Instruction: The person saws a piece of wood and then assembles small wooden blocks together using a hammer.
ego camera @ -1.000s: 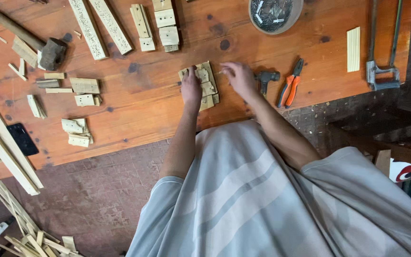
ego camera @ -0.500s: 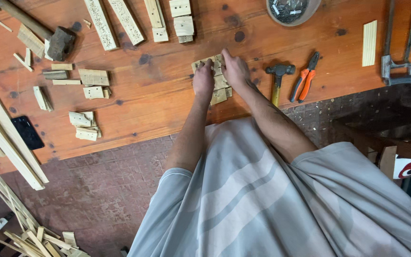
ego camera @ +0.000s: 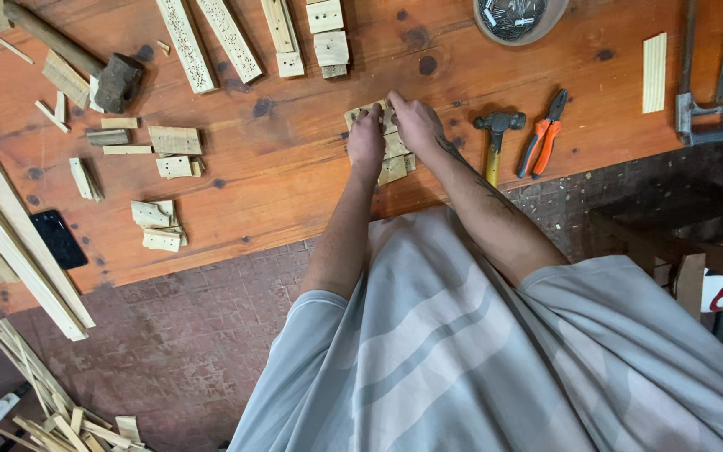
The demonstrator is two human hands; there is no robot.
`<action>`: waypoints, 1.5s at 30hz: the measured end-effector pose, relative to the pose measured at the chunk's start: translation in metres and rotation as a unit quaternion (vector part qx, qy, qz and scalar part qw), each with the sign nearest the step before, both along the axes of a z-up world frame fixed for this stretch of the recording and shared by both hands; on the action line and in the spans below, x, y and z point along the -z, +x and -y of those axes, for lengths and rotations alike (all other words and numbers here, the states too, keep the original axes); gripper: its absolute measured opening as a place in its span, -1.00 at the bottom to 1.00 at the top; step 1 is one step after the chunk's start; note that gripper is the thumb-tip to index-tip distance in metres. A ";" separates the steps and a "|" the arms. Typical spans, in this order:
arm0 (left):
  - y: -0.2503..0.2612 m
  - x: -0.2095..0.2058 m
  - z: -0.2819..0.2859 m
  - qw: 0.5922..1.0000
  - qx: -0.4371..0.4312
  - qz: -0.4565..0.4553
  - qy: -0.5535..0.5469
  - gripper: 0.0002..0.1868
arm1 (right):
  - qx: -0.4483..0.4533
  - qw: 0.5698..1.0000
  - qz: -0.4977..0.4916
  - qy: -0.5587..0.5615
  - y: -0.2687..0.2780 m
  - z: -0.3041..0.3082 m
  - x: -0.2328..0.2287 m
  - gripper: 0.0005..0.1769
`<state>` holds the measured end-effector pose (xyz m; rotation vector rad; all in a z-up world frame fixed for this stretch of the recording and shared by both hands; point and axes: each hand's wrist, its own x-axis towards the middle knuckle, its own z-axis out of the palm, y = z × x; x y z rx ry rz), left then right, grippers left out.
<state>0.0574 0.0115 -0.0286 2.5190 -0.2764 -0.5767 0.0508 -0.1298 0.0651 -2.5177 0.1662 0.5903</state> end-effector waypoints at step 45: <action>-0.017 0.012 -0.042 0.979 -0.141 0.062 -0.131 -0.37 | 0.230 0.962 0.141 -0.029 -0.137 0.077 0.044 -0.63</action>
